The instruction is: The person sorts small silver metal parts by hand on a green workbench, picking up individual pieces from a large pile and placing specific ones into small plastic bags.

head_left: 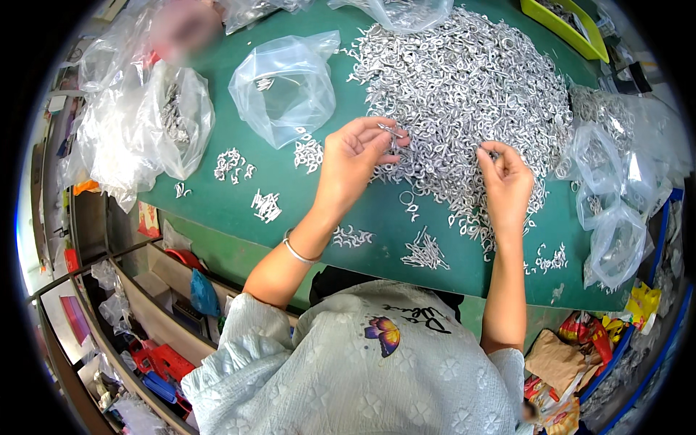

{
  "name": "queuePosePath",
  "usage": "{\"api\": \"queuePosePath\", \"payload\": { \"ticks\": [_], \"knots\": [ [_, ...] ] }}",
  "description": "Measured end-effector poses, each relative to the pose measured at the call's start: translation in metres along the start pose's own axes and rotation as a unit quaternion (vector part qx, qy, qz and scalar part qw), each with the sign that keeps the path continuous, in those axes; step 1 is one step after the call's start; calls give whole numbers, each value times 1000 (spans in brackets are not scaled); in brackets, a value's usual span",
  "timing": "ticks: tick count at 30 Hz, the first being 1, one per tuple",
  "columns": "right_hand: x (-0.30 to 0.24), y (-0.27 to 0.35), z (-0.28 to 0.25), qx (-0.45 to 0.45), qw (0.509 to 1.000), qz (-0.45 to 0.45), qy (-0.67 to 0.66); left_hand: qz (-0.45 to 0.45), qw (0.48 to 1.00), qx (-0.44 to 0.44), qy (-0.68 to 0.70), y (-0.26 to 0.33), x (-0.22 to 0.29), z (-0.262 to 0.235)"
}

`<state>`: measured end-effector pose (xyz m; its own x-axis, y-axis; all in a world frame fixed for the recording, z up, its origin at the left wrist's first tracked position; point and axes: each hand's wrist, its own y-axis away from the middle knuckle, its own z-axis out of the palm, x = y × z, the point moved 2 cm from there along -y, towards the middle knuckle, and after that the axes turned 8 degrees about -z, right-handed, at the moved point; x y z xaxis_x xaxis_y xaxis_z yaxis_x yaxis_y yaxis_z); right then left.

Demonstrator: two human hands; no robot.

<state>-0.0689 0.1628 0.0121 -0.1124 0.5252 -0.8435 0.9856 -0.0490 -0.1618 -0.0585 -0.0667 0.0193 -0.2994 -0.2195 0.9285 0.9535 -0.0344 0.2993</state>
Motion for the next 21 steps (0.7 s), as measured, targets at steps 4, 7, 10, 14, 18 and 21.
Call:
{"api": "queuePosePath", "payload": {
  "ticks": [4,7,10,14,18,21],
  "knots": [
    [-12,4,9,-21,964,-108,243,-14,999,40,-17,-1,2,-7],
    [-11,10,0,-4,956,-134,262,-9,993,62,-96,2,2,-17],
    [-12,18,-10,15,962,-128,239,10,993,30,-117,5,-8,-26],
    [-11,29,-19,24,959,-124,254,28,969,46,-239,12,-14,-25],
    [-15,40,-19,15,967,-83,240,112,907,57,-401,19,-2,-15],
    [-22,45,-18,31,959,-69,273,184,871,90,-447,29,-8,-6]
  ]
}}
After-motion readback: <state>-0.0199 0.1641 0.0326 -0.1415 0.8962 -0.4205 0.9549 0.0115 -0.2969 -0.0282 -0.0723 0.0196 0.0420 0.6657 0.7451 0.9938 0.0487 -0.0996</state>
